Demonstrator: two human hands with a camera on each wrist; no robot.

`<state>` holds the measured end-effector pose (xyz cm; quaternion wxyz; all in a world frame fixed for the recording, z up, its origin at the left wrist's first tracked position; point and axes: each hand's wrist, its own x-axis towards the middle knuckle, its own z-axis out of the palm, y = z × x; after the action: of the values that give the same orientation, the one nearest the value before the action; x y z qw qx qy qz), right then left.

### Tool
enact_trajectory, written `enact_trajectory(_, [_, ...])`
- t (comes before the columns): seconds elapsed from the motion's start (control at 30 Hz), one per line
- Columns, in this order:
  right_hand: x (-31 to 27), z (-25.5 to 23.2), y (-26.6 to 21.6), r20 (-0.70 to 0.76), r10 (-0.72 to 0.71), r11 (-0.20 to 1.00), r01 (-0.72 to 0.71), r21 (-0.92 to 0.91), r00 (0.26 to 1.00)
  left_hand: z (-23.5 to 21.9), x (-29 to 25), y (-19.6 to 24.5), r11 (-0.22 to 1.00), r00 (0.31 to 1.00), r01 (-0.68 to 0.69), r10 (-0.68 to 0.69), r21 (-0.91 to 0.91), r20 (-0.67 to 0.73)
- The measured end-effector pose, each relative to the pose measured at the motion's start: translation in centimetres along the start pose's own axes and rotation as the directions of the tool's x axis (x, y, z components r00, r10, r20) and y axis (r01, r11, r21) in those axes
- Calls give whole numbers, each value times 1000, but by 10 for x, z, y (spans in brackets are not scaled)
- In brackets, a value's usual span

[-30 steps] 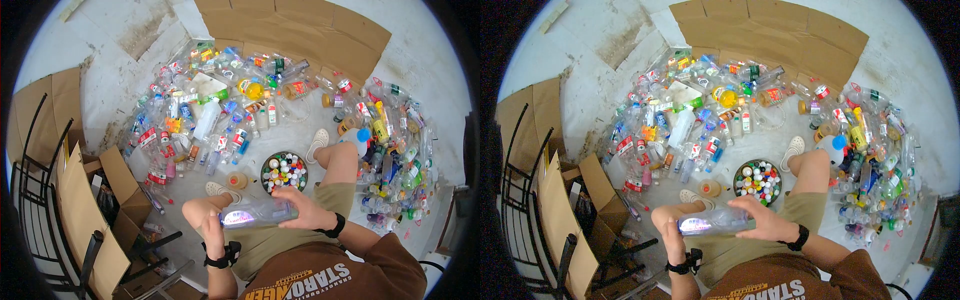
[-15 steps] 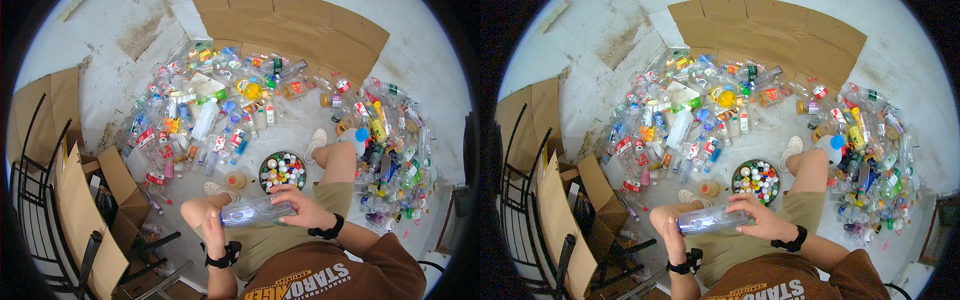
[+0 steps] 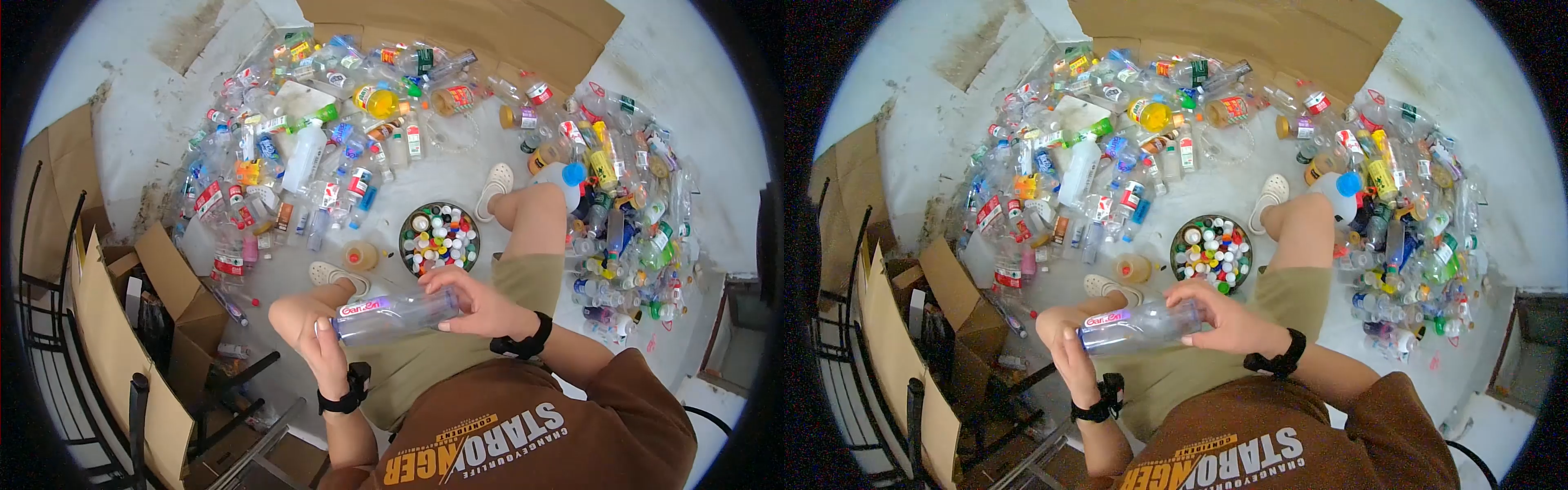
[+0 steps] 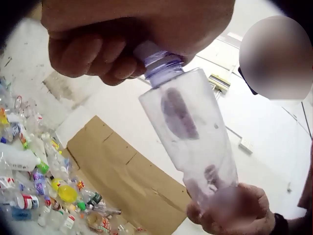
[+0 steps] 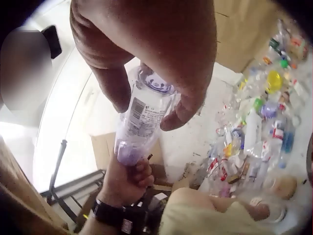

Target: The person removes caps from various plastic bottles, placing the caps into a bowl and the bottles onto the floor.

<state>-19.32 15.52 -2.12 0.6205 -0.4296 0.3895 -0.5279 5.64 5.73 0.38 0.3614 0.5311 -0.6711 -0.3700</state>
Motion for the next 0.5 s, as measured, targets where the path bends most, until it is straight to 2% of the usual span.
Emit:
enact_trajectory(0.03, [-1, 0, -2, 1, -55, 992, 55, -115, 998, 11, -2, 4, 999, 998, 29, -30, -36, -47])
enact_trajectory(0.07, [-2, -1, -1, -22, -52, 995, 50, -84, 998, 17, -3, 6, 996, 994, 56, -63, -74, -94])
enact_trajectory(0.13, [-6, -5, 5, -66, -42, 999, 41, -22, 997, 18, -2, -21, 912, 944, 289, -322, -292, -72])
enact_trajectory(0.17, [-9, -9, 6, -128, -17, 998, 24, 53, 992, 17, -3, -36, 831, 894, 396, -445, -392, -41])
enact_trajectory(0.23, [-19, -23, 6, -237, 59, 979, -9, 204, 970, 16, 9, -47, 765, 895, 416, -439, -492, 74])
enact_trajectory(0.27, [-24, -31, 3, -313, 63, 952, 38, 304, 948, 20, 15, -51, 724, 893, 426, -433, -542, 123])
enact_trajectory(0.33, [-32, -46, -5, -456, 98, 866, 150, 478, 885, 34, 24, -53, 762, 870, 494, -431, -418, 242])
enact_trajectory(0.37, [-36, -54, -5, -494, 93, 856, 184, 483, 864, 41, 29, -55, 780, 852, 517, -429, -353, 301])
enact_trajectory(0.43, [-44, -67, -6, -576, 78, 836, 262, 483, 813, 66, 32, -68, 733, 825, 553, -416, -395, 383])
enact_trajectory(0.5, [-47, -71, -8, -594, 64, 825, 293, 484, 802, 93, 36, -92, 596, 709, 692, -456, -407, 538])
